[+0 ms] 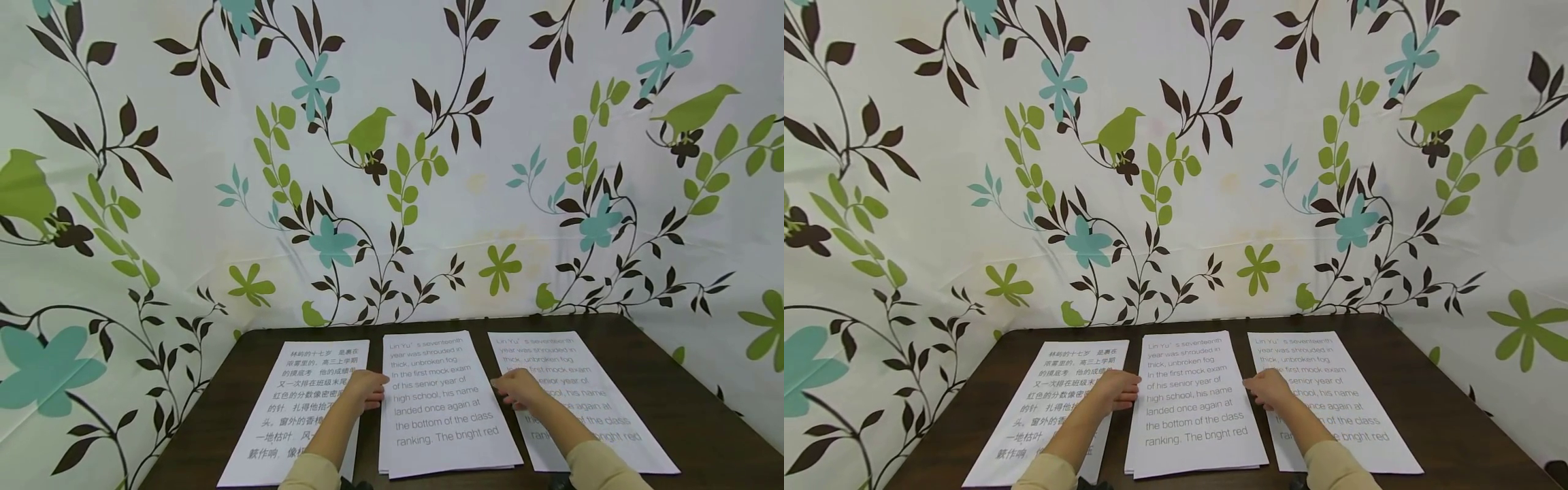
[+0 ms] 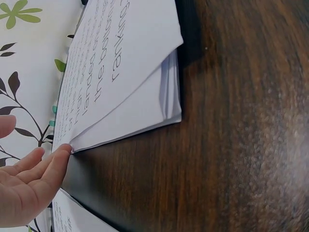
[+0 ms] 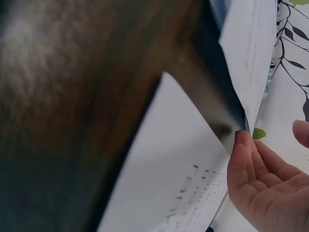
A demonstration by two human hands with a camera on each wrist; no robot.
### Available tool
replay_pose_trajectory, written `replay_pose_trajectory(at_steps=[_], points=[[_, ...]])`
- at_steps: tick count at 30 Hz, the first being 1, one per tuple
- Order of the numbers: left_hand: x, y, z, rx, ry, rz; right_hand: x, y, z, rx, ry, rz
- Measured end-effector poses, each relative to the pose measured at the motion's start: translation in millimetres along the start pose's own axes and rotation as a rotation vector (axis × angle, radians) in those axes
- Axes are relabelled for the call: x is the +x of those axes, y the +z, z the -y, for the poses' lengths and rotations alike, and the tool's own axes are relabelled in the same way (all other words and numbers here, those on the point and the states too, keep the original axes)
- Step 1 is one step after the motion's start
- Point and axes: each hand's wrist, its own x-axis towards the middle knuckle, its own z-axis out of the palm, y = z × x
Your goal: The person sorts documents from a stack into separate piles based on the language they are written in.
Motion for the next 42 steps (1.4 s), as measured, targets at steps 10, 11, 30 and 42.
replay_pose_trajectory(at_steps=[10, 11, 30, 42], points=[[-1.3, 4.5, 1.0, 0.009, 0.005, -0.035, -0.6, 11.0, -3.6, -0.016, 0.061, -0.004], [-1.2, 5.0, 1.4, 0.009, 0.008, -0.035, -1.0, 11.6, -3.7, -0.014, 0.055, 0.000], [-2.7, 8.9, -3.7, 0.040, 0.079, -0.063, -0.7, 14.5, -0.9, 0.039, -0.019, -0.026], [-3.6, 13.6, 8.4, -0.049, 0.114, -0.033, -0.5, 22.8, -8.4, 0.127, 0.028, 0.006]])
